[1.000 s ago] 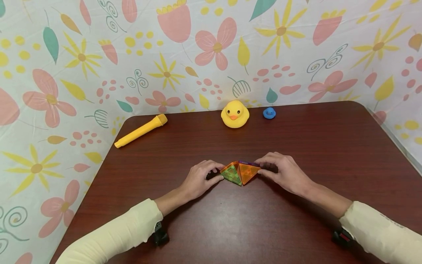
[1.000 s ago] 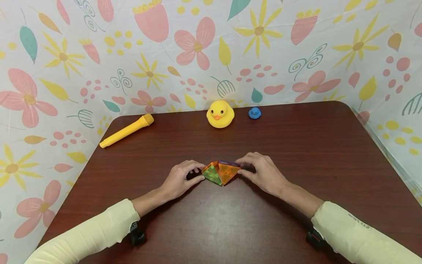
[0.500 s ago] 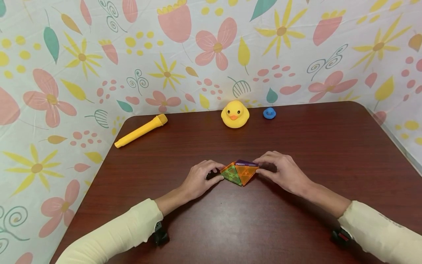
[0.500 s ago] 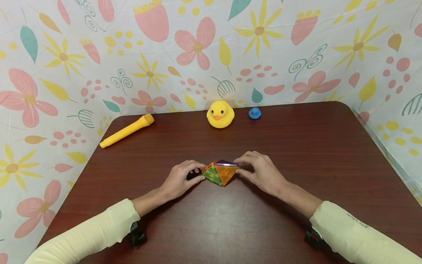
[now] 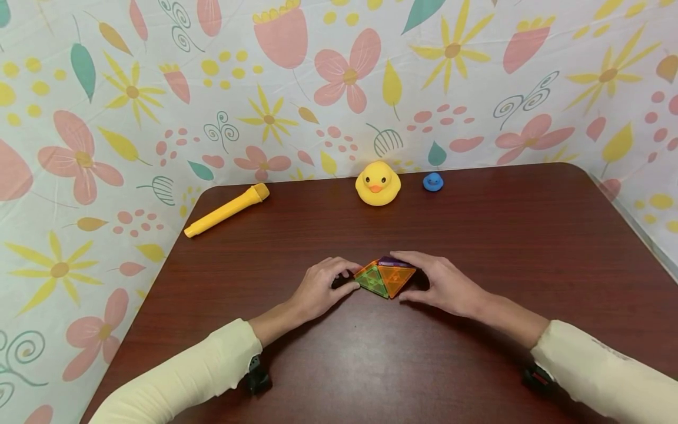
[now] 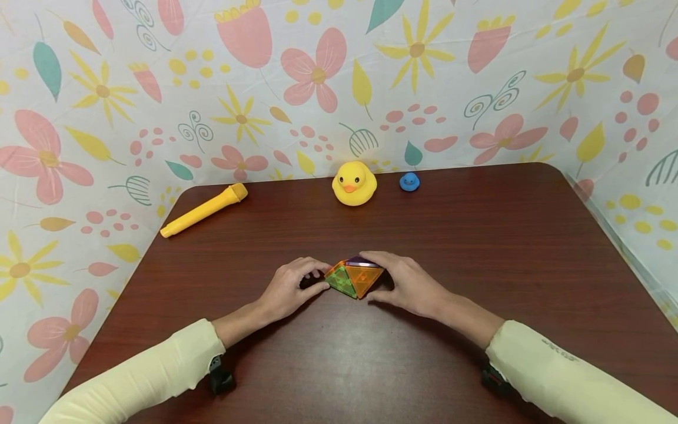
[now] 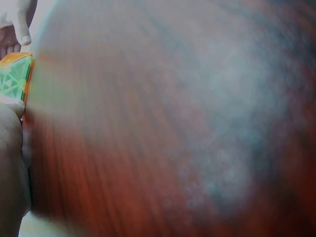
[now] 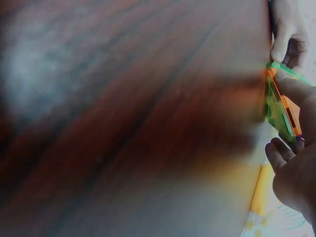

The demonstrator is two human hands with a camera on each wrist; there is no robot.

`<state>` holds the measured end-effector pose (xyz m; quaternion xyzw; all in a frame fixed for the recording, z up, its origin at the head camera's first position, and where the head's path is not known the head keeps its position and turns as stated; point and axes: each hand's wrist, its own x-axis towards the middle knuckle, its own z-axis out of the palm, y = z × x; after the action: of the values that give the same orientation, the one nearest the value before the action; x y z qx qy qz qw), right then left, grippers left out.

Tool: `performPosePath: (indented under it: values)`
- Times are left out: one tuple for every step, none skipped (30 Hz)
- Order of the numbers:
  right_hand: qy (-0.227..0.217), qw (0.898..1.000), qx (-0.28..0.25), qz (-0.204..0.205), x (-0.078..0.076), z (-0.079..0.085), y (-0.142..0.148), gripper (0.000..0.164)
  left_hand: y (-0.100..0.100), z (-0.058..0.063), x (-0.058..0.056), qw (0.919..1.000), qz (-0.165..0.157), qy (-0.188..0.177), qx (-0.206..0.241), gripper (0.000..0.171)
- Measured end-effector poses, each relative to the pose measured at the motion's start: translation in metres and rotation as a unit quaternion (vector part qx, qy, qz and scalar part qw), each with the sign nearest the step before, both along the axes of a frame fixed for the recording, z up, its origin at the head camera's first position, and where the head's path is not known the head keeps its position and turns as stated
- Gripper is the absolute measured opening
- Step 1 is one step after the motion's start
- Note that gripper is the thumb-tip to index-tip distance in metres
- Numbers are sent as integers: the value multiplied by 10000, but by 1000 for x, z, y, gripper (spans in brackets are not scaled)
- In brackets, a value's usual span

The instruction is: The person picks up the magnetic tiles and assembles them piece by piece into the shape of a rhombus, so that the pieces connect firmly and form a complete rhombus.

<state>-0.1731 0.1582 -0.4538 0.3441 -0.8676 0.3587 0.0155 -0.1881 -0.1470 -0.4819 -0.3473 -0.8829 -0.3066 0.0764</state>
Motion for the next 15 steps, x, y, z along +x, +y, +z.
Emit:
performPosePath:
  values:
    - [8,10000,15,24,0,-1,-2,85,0,0,0,10000,-2,10,2,31]
    - [15,10000,38,37,0,-1,-4,85,0,0,0,10000,-5,21,2,31]
    - [-1,10000,55,43,-1,-2,-5,85,0,0,0,10000,-7,26,3,31]
    - [-4,10000,71,47,-1,-2,-7,85,0,0,0,10000,-8,23,1,31]
    - [-6,9999,94,42,-1,-2,-8,85,0,0,0,10000,-10,14,-1,31]
    - [-7,9999,127,34,-1,-3,-10,86,0,0,0,10000,-13,5,0,31]
    - [-22,9999,151,33,-2,-3,-11,86,0,0,1,10000,-14,-10,-2,31]
    - [-42,9998,182,27,-2,-3,-12,87,0,0,1,10000,-16,-20,-4,31]
    - [-54,9998,209,29,-3,-3,-13,87,0,1,1,10000,-16,-30,-1,30]
    - [-70,9997,238,34,-3,-3,-14,87,0,1,1,10000,-19,-35,-1,30]
    - [-90,9996,261,42,-3,-2,-15,87,0,1,1,10000,-24,-34,-2,30]
    - [-115,9995,272,58,-4,-2,-16,88,0,1,0,10000,-27,-30,-1,30]
    - [-133,9995,287,66,-4,-2,-16,89,0,1,0,10000,-31,-23,0,30]
    - [-146,9994,299,73,-4,-2,-17,89,0,1,0,10000,-33,-16,-3,30]
    - [-156,9994,306,86,-4,-2,-17,90,0,0,0,10000,-34,-10,-3,30]
